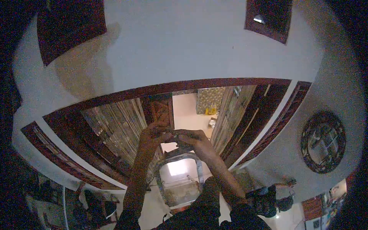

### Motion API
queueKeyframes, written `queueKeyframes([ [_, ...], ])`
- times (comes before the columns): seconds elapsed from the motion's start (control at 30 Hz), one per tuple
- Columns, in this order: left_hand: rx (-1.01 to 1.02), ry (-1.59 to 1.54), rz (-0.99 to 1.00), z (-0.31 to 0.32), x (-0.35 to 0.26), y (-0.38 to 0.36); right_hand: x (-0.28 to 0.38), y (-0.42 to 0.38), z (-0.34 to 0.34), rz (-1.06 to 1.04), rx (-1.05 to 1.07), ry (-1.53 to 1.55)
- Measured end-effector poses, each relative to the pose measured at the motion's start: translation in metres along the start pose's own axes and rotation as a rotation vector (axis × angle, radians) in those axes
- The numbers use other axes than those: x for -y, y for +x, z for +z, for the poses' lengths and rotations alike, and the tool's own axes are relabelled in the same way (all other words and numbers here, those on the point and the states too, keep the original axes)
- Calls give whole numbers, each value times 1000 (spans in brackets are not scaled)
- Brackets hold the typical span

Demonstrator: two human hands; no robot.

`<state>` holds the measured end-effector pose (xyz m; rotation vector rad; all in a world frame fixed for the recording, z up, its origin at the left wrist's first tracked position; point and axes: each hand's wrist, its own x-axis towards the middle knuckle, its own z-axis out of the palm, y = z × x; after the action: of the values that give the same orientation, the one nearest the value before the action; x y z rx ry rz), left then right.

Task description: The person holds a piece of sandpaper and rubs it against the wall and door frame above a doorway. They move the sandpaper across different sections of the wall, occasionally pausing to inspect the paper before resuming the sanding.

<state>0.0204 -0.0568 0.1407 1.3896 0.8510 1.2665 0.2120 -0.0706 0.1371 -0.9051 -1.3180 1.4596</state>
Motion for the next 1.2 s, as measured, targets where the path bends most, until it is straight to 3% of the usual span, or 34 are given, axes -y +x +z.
queueKeyframes([
  [0.23, -162, 222, 68, 8, 12, 0, -23, -2, -1, 85, 116, 282],
  [0.3, -163, 143, 37, 9, 24, 0, -32, -1, -3, 68, 114, 298],
  [0.4, -216, 161, 89, 6, 74, 2, -23, -7, -7, 80, 1, 314],
  [0.47, -244, 465, -26, -8, 119, 0, -24, -7, -30, -67, -189, 317],
  [0.5, -240, 465, -25, -14, 138, -4, -12, -12, -36, -160, -280, 211],
  [0.53, -92, 618, -126, -19, 156, -8, 3, -16, -41, -252, -369, 102],
  [0.57, 59, 770, -224, -22, 165, -11, 15, -20, -46, -306, -457, 78],
  [0.73, 25, 1083, -124, -3, 171, -27, 49, -10, -96, -473, -706, 0],
  [0.93, 11, 1180, -109, 2, 170, -29, 142, 23, -135, -838, -831, -523],
  [1.0, -26, 1165, -70, 0, 174, -27, 169, 43, -145, -930, -1004, -917],
  [1.03, -25, 1161, -71, 1, 172, -27, 185, 48, -139, -929, -1001, -921],
  [1.1, -53, 1156, -51, 2, 165, -28, 211, 58, -125, -882, -1110, -1381],
  [1.13, -50, 1153, -57, 3, 163, -29, 216, 73, -133, -876, -1106, -1385],
  [1.2, -51, 1136, -62, 3, 160, -28, 215, 107, -155, -1186, -1033, -1722],
])
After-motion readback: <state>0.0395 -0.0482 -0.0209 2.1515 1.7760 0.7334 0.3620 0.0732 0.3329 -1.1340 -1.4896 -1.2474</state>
